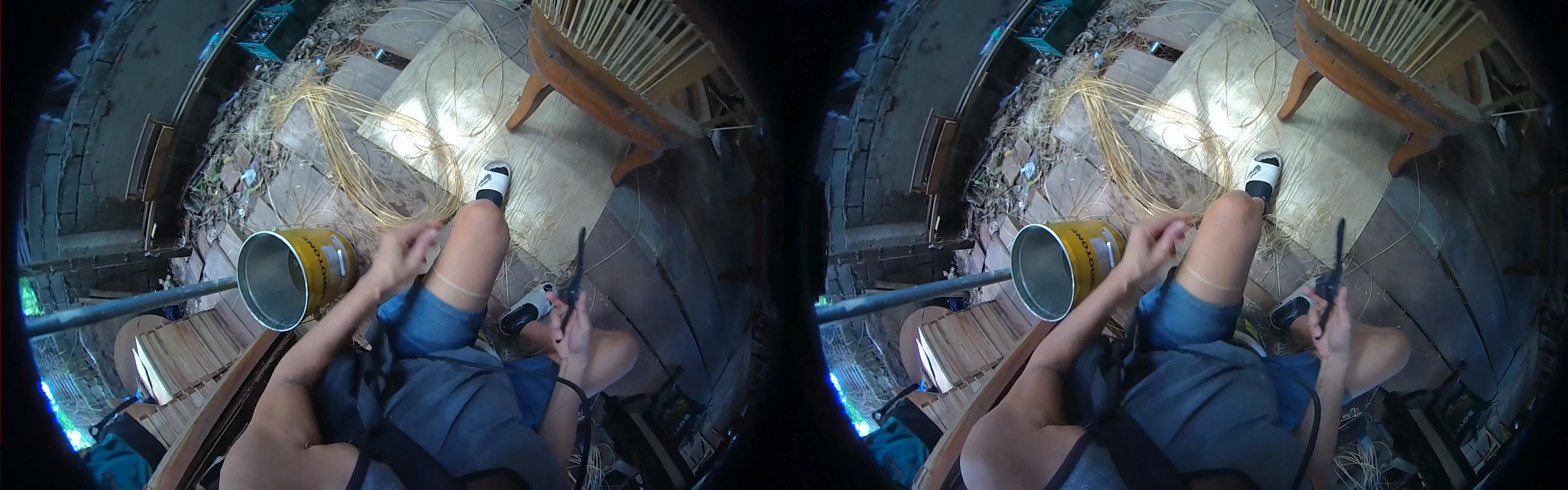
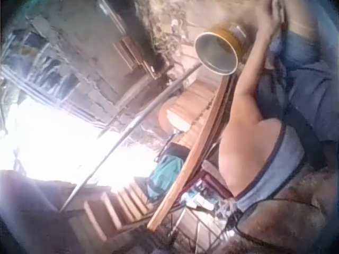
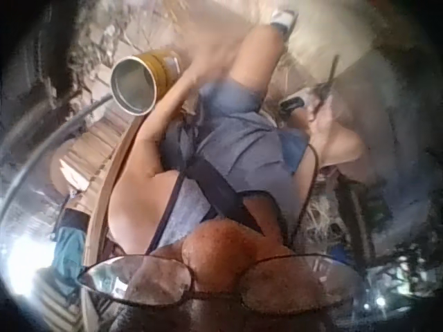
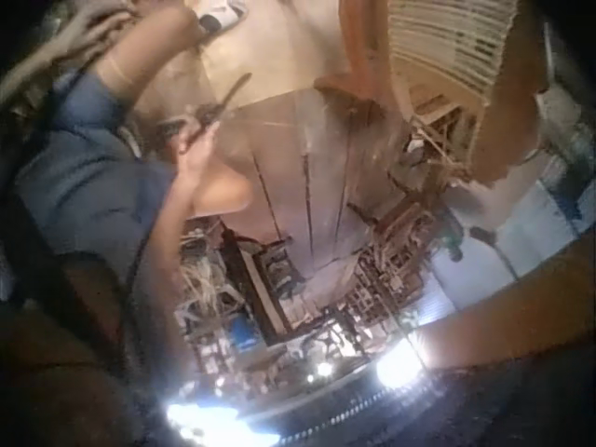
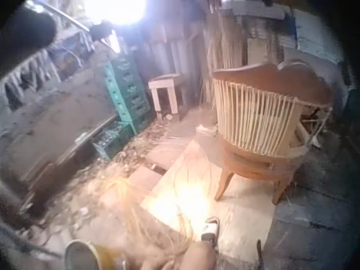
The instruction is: Weaving a chair seat using thin rattan or bamboo strands and a pair of pliers.
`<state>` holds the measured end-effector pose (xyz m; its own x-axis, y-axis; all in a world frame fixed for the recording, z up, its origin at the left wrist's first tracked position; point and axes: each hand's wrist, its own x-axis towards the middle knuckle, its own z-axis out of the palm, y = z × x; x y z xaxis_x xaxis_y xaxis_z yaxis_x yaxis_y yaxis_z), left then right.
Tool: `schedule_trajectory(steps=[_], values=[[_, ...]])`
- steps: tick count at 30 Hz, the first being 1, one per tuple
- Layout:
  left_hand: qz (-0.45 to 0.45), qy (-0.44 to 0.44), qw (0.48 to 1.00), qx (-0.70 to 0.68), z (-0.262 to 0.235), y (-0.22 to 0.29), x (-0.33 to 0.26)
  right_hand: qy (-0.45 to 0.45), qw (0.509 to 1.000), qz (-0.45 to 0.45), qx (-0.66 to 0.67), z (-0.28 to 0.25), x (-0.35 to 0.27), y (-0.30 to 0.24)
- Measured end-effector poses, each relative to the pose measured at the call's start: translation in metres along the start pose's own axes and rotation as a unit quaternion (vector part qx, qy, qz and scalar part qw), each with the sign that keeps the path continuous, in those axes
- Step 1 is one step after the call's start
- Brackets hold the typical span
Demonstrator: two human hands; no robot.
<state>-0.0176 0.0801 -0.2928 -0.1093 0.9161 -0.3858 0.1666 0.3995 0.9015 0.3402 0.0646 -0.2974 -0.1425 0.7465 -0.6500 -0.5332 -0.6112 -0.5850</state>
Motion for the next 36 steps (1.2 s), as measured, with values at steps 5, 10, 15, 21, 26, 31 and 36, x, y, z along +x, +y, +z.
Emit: schedule_trajectory(steps=[5, 10, 15, 21, 26, 31, 36], values=[[0.243, -0.211, 0.932, 0.167, 0.056, 0.096, -0.114, -0.226, 0.967, 0.067, 0.095, 0.082, -0.048, 0.014], [0.311, -0.229, 0.899, 0.209, 0.054, 0.089, -0.122, -0.213, 0.974, -0.021, 0.070, 0.017, -0.089, -0.053], [0.390, -0.065, 0.872, 0.290, -0.032, 0.026, -0.063, -0.222, 0.793, -0.523, 0.219, -0.221, -0.234, -0.288], [0.331, -0.061, 0.906, 0.258, -0.015, 0.061, -0.019, 0.110, 0.720, -0.680, 0.085, -0.418, -0.389, -0.405], [-0.056, -0.309, 0.918, -0.242, 0.061, 0.142, -0.023, 0.095, 0.813, -0.573, -0.041, -0.290, -0.312, -0.342], [-0.005, -0.254, 0.938, -0.238, 0.118, 0.160, -0.044, 0.069, 0.929, -0.364, 0.025, -0.082, -0.208, -0.183], [0.030, -0.298, 0.939, -0.170, 0.164, 0.168, -0.055, 0.103, 0.930, -0.333, 0.117, -0.036, -0.151, -0.066]])
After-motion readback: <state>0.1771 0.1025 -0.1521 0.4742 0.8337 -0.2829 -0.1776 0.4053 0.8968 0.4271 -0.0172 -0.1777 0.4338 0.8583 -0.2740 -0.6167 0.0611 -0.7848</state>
